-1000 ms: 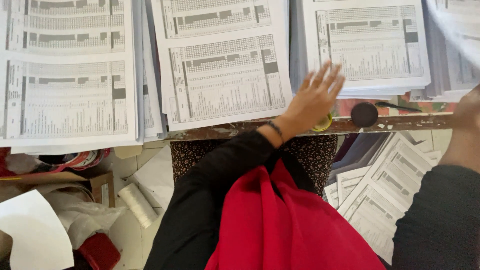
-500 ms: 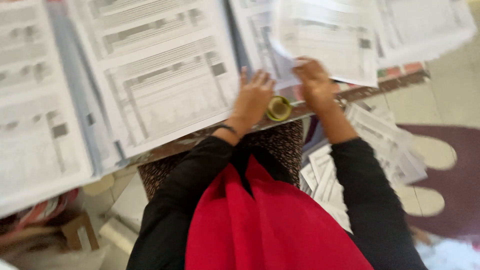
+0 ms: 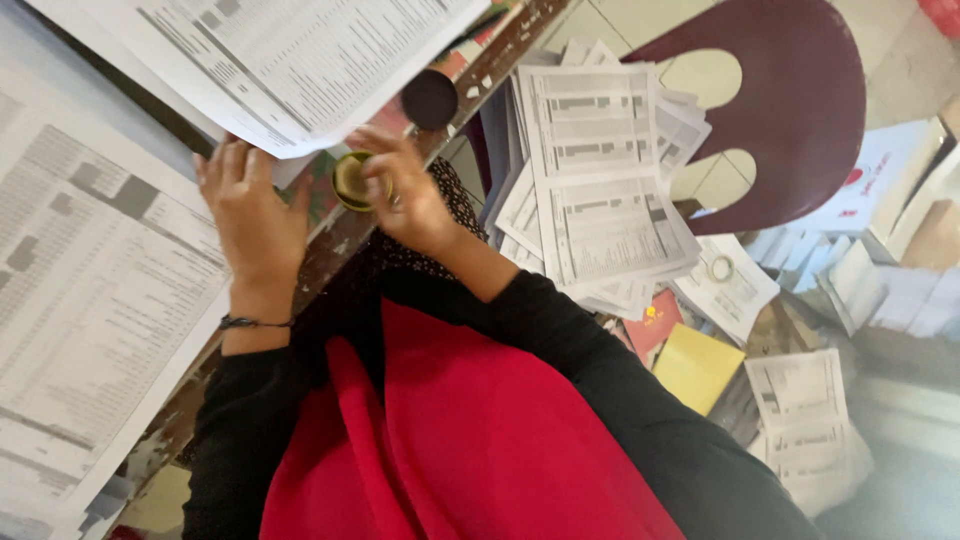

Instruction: The person sits at a table and sorts through a large stack of printed papers. They pick up sheets, flip through them, and place them into separate piles on the table.

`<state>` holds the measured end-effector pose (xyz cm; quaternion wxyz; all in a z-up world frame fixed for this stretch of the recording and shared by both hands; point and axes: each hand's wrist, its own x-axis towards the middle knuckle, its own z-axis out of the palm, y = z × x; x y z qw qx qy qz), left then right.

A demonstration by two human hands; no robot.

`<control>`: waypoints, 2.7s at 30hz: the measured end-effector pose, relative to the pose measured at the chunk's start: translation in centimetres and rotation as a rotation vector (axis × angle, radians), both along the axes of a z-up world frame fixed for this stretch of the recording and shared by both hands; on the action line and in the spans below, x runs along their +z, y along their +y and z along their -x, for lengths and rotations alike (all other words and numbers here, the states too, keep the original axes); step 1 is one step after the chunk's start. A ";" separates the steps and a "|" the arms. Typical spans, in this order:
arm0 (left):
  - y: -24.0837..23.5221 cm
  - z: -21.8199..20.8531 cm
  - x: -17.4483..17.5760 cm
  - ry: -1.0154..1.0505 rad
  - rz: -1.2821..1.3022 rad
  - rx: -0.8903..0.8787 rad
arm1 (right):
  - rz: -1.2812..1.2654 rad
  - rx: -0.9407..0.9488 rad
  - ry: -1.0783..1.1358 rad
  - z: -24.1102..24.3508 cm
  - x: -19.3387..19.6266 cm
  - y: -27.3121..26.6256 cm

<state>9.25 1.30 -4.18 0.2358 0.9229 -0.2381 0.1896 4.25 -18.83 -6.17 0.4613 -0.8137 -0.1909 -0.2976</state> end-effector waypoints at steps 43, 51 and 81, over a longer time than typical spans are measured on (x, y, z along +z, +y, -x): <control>0.8 0.2 2.0 0.005 0.058 -0.102 | -1.180 -0.836 0.824 21.8 -18.6 -34.1; 0.1 0.6 3.1 -0.043 0.085 -0.185 | -1.145 -0.691 0.686 22.1 -16.3 -36.3; 0.2 1.0 2.7 -0.025 -0.033 -0.130 | -1.211 -0.345 0.514 20.8 -17.3 -35.0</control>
